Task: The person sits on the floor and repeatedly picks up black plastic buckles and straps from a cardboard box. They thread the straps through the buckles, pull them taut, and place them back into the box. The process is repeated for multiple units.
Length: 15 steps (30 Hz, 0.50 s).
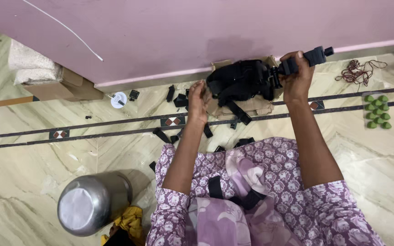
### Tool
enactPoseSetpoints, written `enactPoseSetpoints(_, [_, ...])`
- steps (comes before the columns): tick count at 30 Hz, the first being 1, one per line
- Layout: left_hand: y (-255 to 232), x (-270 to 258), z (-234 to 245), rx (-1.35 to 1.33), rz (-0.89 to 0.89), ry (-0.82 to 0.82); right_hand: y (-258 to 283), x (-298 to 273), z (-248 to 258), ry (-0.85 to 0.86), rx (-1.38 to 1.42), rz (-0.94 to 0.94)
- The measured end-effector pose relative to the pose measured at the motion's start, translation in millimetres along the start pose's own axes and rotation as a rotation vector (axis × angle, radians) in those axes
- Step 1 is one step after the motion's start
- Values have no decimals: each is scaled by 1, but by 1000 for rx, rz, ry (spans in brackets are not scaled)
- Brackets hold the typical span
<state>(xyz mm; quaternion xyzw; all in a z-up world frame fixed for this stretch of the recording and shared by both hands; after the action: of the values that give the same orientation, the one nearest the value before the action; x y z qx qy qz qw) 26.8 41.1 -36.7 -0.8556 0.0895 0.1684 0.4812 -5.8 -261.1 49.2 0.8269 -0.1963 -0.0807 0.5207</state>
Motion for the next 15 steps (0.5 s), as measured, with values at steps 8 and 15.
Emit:
enactPoseSetpoints(8, [-32,-73,-63,875,-966,252,-25,-10,-26,31,-19,-104])
enactPoseSetpoints(15, [-40,-88,-73,913,-879,332,-26,-35,-46,347,-7,-253])
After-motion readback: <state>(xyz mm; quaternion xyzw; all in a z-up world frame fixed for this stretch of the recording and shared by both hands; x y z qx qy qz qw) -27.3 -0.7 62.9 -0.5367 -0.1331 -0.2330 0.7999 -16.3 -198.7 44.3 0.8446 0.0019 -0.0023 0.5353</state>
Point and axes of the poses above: each hand's wrist, its own x-axis towards the middle knuckle, its own z-axis out of the back of the hand, y = z × x, the point moved 2 cm from there along x, towards the middle knuckle, and after that the axes turned 1 degree about -x, right-handed, at the moved point
